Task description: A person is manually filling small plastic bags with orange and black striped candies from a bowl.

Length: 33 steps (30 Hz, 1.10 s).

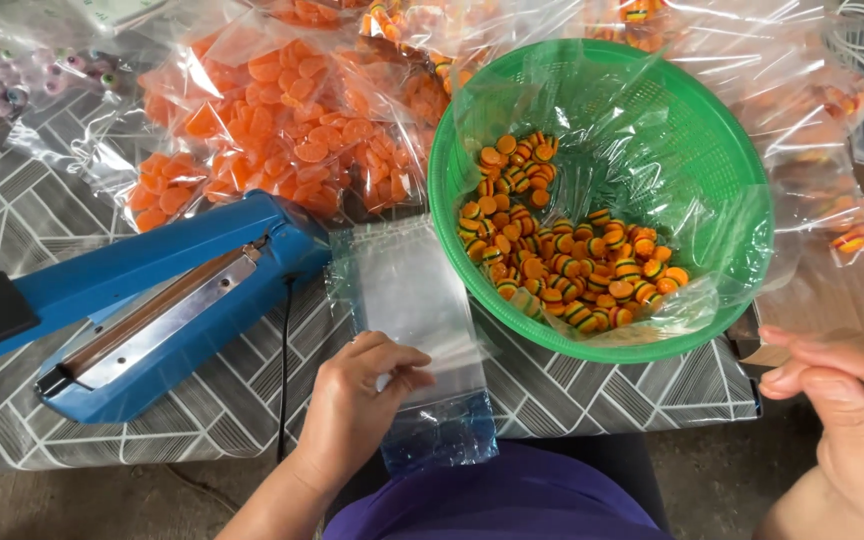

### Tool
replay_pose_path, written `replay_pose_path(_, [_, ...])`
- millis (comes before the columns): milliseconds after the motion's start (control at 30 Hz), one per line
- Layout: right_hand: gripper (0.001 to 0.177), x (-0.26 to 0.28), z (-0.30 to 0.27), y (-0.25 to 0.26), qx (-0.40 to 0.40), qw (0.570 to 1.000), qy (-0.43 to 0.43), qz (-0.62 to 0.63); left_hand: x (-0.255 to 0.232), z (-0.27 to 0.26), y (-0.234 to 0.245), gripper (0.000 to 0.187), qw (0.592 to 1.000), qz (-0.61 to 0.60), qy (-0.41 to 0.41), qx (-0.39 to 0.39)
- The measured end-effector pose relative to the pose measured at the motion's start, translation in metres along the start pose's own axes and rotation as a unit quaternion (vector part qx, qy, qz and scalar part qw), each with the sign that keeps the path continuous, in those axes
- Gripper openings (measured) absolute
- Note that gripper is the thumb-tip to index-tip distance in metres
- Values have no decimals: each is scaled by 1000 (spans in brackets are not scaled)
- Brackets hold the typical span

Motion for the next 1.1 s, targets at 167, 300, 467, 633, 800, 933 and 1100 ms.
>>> replay_pose_path(167, [12,33,8,-18,0,999,46,-2,-5,14,15,17,1000,-7,-9,-2])
replay_pose_path(300, [15,50,17,-32,10,996,87,-8,-3,18,25,28,998,-38,40,-37])
replay_pose_path(467, [15,53,19,-41,21,993,114,-1,7,26,24,16,991,-50,110,-53])
replay_pose_path(633, [12,74,21,-47,-21,995,100,-12,-9,22,34,13,995,-38,10,-96])
replay_pose_path(800, [74,144,11,-91,221,940,245,-89,-147,-18,26,19,829,314,-462,-36])
replay_pose_path(933, [42,173,23,-129,109,912,385,-93,-137,-48,2,27,760,360,-541,16])
replay_pose_path(1100, [3,140,22,-129,128,946,297,30,-133,-1,24,8,957,-2,-289,-6])
Point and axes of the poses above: each hand's wrist, its own z-axis towards the middle knuckle, its own y-axis out of the back of the hand, x = y × z, the point moved 6 cm from there along z, towards the middle knuckle, and after that the axes turned 1 degree about -z, right-handed, at the moved point
